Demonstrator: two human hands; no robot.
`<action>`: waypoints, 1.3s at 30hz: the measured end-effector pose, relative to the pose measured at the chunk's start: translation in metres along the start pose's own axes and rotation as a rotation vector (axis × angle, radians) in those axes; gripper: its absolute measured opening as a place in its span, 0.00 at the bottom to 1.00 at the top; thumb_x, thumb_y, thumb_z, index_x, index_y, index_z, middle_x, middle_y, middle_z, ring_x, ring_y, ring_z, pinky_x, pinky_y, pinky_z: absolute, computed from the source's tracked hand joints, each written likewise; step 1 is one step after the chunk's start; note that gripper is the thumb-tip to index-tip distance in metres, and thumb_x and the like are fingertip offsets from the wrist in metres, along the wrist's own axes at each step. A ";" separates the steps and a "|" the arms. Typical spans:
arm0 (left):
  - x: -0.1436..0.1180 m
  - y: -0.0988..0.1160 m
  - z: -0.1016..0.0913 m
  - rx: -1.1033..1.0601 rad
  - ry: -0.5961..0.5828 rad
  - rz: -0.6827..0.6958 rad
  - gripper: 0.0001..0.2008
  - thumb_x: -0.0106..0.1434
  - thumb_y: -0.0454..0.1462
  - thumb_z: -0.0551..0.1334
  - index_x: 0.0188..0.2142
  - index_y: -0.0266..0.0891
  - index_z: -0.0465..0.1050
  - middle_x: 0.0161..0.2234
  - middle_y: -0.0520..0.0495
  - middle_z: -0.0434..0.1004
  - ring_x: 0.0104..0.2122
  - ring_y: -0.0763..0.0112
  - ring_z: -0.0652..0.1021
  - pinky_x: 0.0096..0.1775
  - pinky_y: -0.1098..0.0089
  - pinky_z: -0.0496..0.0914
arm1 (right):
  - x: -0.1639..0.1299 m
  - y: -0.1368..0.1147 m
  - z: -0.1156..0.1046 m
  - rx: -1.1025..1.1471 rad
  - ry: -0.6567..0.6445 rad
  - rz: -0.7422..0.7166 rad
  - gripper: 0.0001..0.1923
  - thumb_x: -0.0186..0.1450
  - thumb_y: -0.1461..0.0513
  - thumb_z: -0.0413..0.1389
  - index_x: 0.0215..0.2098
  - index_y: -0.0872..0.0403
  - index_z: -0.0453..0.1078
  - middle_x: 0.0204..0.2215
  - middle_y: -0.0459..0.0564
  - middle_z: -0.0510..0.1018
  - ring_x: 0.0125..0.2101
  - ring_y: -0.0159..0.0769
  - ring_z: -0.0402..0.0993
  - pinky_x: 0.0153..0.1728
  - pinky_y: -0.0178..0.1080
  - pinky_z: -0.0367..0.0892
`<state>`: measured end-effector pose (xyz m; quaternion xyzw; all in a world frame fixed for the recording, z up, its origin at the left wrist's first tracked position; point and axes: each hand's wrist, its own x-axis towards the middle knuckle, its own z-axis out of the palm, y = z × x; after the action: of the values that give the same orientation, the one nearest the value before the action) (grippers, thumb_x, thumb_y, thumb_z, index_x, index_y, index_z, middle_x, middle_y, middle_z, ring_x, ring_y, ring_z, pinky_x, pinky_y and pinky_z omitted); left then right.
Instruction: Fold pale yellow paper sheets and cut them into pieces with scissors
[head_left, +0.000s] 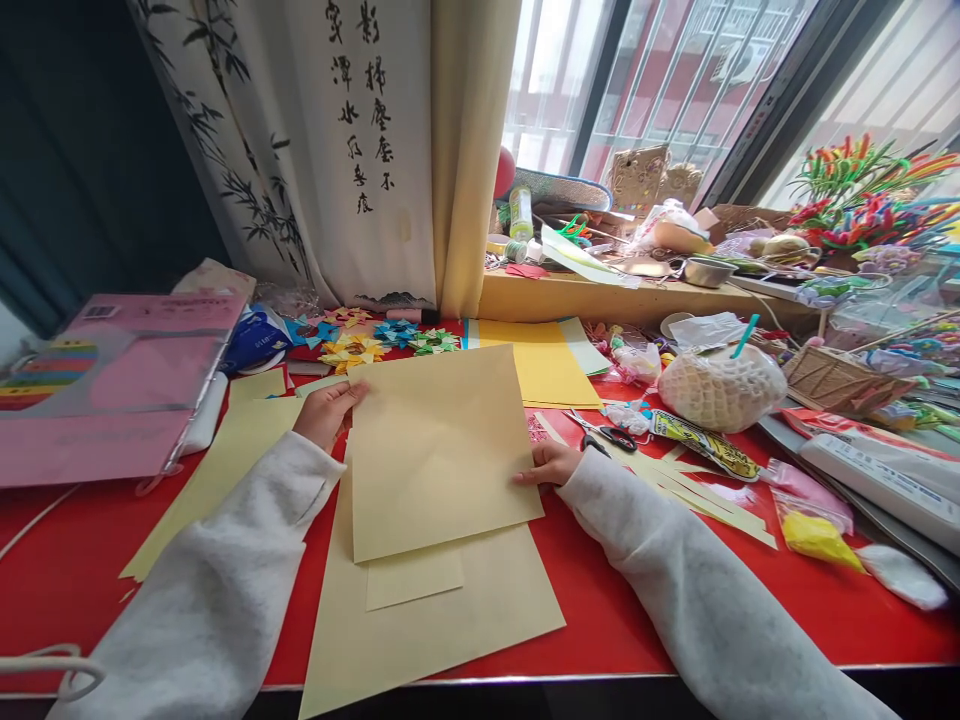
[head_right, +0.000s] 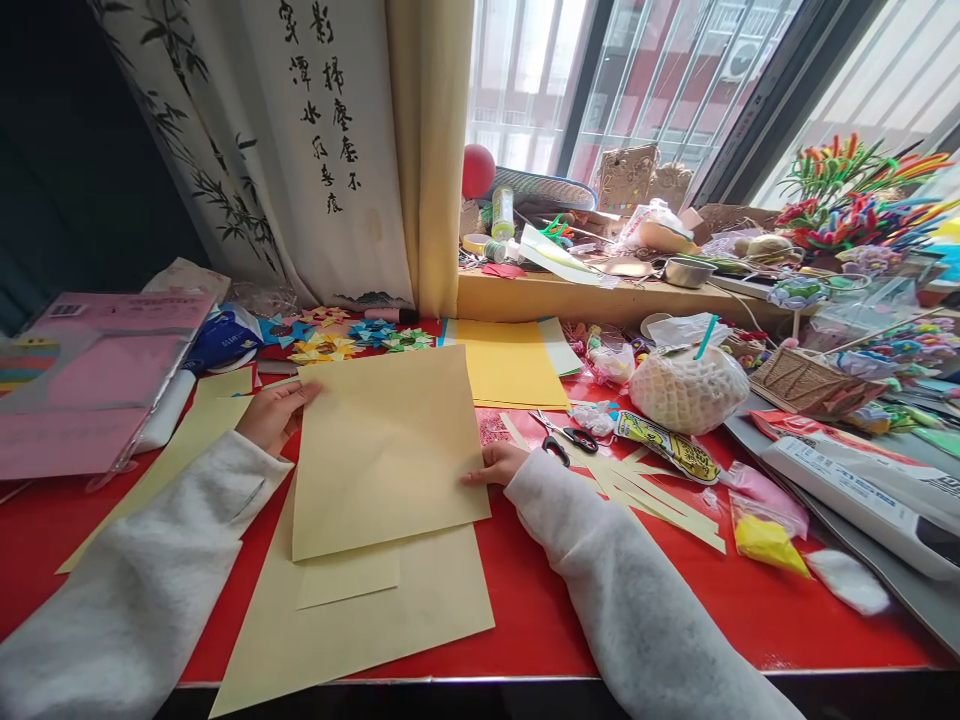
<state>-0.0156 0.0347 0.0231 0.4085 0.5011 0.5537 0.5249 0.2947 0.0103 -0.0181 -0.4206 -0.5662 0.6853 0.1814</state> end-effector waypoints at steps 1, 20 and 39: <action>0.000 0.000 -0.001 -0.022 -0.010 0.001 0.08 0.47 0.36 0.64 0.28 0.35 0.72 0.24 0.49 0.75 0.25 0.71 0.75 0.25 0.76 0.70 | 0.000 0.001 0.001 -0.005 -0.016 0.012 0.11 0.43 0.59 0.62 0.24 0.56 0.73 0.20 0.45 0.76 0.25 0.33 0.73 0.27 0.33 0.69; 0.006 0.009 -0.017 -0.287 -0.028 -0.043 0.07 0.53 0.31 0.59 0.32 0.34 0.72 0.29 0.48 0.77 0.29 0.71 0.77 0.27 0.77 0.71 | -0.005 -0.002 0.009 0.095 -0.123 0.069 0.20 0.45 0.60 0.62 0.37 0.57 0.71 0.29 0.50 0.77 0.31 0.36 0.74 0.30 0.34 0.70; 0.003 0.015 -0.017 -0.332 -0.014 -0.080 0.07 0.54 0.30 0.57 0.32 0.35 0.72 0.30 0.48 0.76 0.29 0.72 0.76 0.29 0.76 0.72 | -0.005 -0.005 0.009 0.049 -0.091 0.053 0.17 0.45 0.58 0.62 0.33 0.56 0.72 0.28 0.48 0.76 0.30 0.36 0.73 0.27 0.33 0.69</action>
<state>-0.0354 0.0364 0.0349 0.3000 0.4150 0.6045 0.6102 0.2894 0.0028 -0.0118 -0.3995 -0.5456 0.7218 0.1474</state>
